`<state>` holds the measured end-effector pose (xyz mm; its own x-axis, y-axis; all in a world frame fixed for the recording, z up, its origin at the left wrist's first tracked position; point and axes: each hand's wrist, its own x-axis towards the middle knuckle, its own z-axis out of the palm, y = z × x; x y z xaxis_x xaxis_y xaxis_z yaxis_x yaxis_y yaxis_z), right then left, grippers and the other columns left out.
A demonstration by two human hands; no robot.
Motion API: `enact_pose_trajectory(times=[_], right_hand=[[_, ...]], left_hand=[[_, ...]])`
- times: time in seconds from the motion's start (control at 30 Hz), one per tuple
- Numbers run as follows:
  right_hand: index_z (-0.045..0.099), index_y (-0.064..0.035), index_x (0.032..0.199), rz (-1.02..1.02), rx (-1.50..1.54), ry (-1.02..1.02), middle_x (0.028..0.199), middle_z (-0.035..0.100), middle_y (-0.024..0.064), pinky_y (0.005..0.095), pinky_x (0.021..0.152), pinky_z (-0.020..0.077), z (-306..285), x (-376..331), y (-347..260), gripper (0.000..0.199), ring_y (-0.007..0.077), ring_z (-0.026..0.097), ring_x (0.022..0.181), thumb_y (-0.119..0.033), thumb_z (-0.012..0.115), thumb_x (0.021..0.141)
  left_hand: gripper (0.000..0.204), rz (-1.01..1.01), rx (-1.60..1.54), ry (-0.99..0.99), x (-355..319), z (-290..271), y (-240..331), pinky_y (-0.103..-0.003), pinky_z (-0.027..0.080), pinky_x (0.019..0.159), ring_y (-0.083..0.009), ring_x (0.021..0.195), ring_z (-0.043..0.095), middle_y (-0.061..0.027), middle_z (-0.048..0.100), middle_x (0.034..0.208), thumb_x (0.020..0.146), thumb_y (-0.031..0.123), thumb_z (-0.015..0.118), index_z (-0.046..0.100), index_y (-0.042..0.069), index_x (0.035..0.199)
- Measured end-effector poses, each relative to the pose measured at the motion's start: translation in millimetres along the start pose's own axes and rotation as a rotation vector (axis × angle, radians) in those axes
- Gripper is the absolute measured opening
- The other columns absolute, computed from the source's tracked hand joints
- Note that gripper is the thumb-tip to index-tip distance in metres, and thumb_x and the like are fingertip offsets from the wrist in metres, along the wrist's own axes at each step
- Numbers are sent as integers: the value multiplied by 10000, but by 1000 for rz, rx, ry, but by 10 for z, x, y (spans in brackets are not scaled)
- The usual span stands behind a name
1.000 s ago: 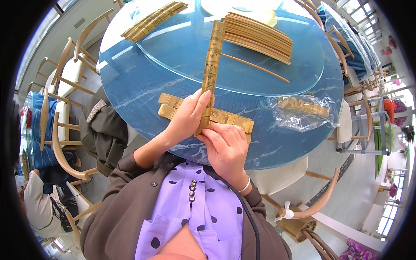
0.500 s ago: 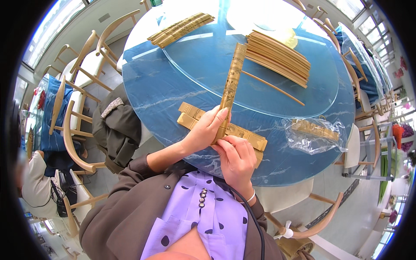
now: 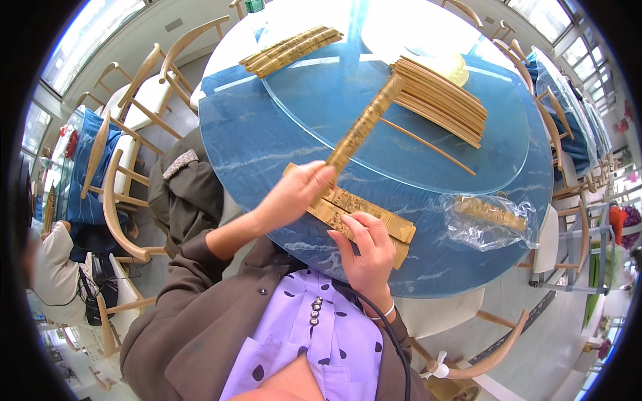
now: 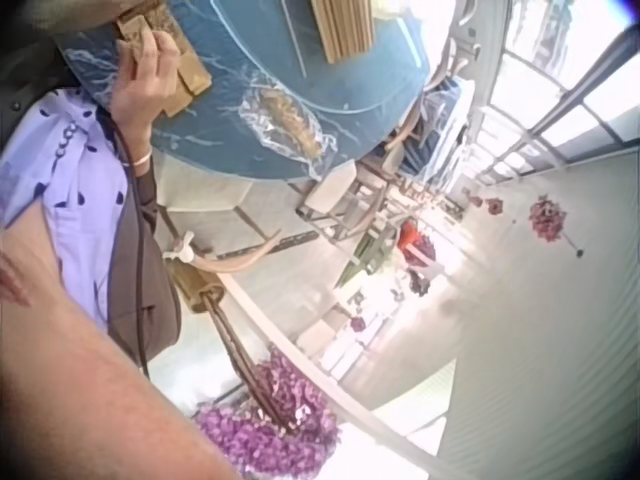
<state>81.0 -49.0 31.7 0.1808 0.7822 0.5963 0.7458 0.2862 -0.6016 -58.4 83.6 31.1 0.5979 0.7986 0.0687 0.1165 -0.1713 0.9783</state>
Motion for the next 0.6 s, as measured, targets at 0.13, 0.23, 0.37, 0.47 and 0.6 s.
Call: enact_pose_trajectory(times=[0.13,0.23,0.37,0.47,0.6], right_hand=[[703,-23,999,73,32,8,974,662,110,328,680,532,-8,-46,78,238,257,660,822,-81,806,793],[704,-23,984,105,39,14,961,664,104,325,675,530,-7,-49,100,200,251,661,808,-68,791,810],[704,-26,968,114,21,15,940,667,98,322,673,528,2,-29,113,158,244,664,797,-36,766,824],[705,-28,963,98,-23,18,935,668,100,322,669,529,-53,-6,121,151,247,667,792,-18,758,822],[701,-22,944,113,-57,1,930,669,99,319,673,532,-177,0,161,136,252,667,776,-14,755,820]], left_hand=[[356,-14,119,152,254,-561,-97,-296,378,548,-91,604,434,-3,464,626,1027,303,535,672,-12,935],[307,-7,71,246,434,-923,-264,-255,318,491,-43,548,375,60,430,608,1024,270,560,691,1,957],[332,68,286,345,773,-1437,-433,-279,329,493,-56,542,391,33,441,592,1009,291,584,698,-11,935],[331,137,471,469,1138,-1906,-468,-320,393,529,-108,540,456,-52,502,573,990,294,602,712,-15,949],[332,166,590,513,1608,-2407,-577,-330,441,566,-137,552,523,-90,602,607,976,310,614,743,4,981]])
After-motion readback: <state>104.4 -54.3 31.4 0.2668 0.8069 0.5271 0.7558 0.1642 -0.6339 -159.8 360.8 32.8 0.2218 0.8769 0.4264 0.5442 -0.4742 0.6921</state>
